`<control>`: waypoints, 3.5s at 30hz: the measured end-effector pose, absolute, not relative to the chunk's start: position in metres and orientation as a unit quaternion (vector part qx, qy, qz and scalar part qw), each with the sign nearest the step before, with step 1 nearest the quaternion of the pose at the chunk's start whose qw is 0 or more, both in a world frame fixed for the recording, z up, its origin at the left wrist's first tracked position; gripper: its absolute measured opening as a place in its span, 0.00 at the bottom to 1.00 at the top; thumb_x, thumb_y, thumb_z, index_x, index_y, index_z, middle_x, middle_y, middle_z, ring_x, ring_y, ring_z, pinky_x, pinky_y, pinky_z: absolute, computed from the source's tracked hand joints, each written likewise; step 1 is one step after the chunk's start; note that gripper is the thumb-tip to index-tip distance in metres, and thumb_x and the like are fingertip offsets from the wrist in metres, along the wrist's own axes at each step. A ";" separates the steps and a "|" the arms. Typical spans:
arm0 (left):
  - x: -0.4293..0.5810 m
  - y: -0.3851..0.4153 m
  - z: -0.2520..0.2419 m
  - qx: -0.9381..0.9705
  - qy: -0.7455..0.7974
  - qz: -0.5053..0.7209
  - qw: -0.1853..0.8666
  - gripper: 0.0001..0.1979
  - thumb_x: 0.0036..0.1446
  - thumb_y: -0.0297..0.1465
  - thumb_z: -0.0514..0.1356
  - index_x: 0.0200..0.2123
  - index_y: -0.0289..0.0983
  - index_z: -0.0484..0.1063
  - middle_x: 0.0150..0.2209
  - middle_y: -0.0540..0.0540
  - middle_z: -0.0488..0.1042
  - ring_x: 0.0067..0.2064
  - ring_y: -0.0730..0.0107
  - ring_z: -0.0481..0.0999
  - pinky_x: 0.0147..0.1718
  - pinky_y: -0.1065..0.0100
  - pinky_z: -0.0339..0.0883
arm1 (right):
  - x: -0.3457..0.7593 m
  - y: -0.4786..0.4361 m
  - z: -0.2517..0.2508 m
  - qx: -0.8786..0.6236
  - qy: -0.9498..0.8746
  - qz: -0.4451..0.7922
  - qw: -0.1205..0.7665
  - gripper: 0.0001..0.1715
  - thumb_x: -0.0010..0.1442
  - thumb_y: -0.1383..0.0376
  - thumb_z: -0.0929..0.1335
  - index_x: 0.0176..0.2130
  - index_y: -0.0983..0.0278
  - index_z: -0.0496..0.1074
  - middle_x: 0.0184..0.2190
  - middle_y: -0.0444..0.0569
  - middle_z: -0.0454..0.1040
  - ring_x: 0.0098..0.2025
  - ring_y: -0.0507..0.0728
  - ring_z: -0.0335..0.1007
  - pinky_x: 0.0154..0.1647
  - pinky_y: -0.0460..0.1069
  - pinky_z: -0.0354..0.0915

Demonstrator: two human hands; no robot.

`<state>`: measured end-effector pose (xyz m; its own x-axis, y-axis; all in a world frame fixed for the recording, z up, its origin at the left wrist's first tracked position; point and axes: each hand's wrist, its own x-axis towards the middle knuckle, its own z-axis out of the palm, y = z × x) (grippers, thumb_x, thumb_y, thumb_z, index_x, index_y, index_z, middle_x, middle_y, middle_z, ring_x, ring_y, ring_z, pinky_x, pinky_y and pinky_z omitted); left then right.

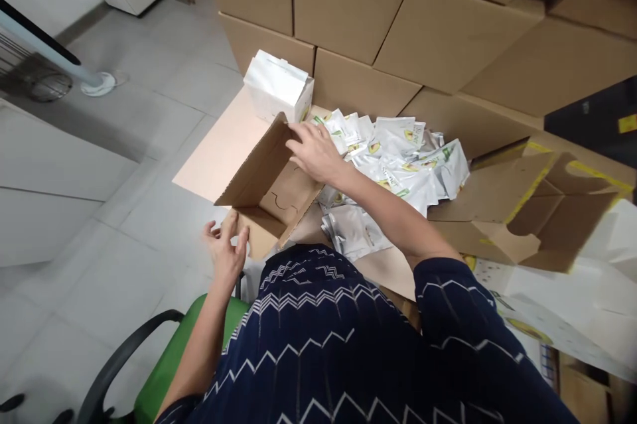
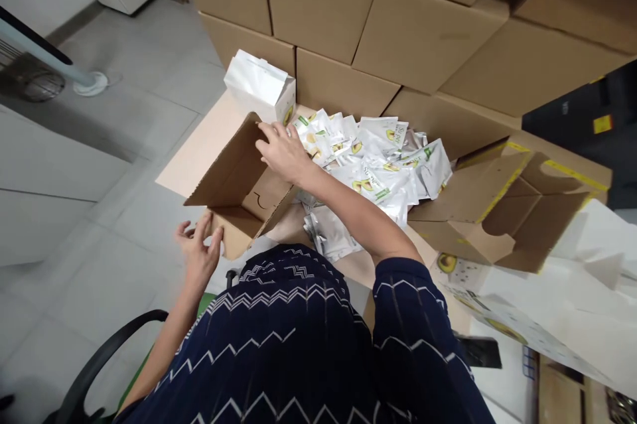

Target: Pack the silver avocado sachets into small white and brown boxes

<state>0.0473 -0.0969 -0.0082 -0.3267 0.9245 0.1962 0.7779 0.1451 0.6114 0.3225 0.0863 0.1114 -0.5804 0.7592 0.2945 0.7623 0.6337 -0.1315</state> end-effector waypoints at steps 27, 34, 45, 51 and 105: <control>0.038 0.007 0.021 0.933 0.331 -0.021 0.141 0.19 0.60 0.28 0.59 0.49 0.57 0.79 0.50 0.48 0.80 0.62 0.46 0.65 0.64 0.24 0.29 | 0.367 0.103 0.067 -0.576 -0.788 0.217 0.021 0.46 0.61 0.50 0.68 0.69 0.68 0.55 0.56 0.66 0.72 0.53 0.70 0.72 0.54 0.59 0.65; 0.030 -0.022 0.035 0.910 0.393 0.002 0.133 0.23 0.59 0.22 0.54 0.45 0.53 0.81 0.40 0.47 0.84 0.51 0.50 0.74 0.62 0.23 0.20 | 0.365 0.107 0.068 -0.561 -0.761 0.264 0.192 0.34 0.71 0.46 0.55 0.60 0.64 0.69 0.57 0.58 0.73 0.58 0.64 0.69 0.59 0.57 0.63; -0.041 -0.089 0.065 0.752 0.653 -0.070 0.060 0.14 0.58 0.34 0.55 0.37 0.48 0.82 0.32 0.39 0.82 0.44 0.38 0.76 0.55 0.18 0.36 | 0.295 0.104 -0.008 -0.541 -0.801 0.238 0.097 0.28 0.68 0.53 0.63 0.61 0.63 0.68 0.60 0.60 0.70 0.62 0.66 0.64 0.62 0.61 0.59; 0.006 -0.094 0.076 0.733 0.647 -0.151 0.148 0.15 0.63 0.36 0.54 0.40 0.46 0.82 0.37 0.37 0.83 0.49 0.39 0.75 0.54 0.16 0.32 | 0.248 0.075 -0.070 -0.429 -0.883 0.164 -0.101 0.43 0.60 0.44 0.68 0.67 0.59 0.62 0.71 0.59 0.56 0.72 0.78 0.40 0.66 0.76 0.38; 0.130 -0.073 0.030 0.871 0.468 -0.005 0.147 0.11 0.67 0.30 0.55 0.42 0.43 0.79 0.34 0.44 0.79 0.49 0.52 0.73 0.61 0.20 0.28 | 0.421 -0.001 0.124 -0.553 -0.522 0.411 0.502 0.17 0.54 0.57 0.72 0.43 0.60 0.74 0.34 0.44 0.75 0.35 0.53 0.72 0.39 0.51 0.73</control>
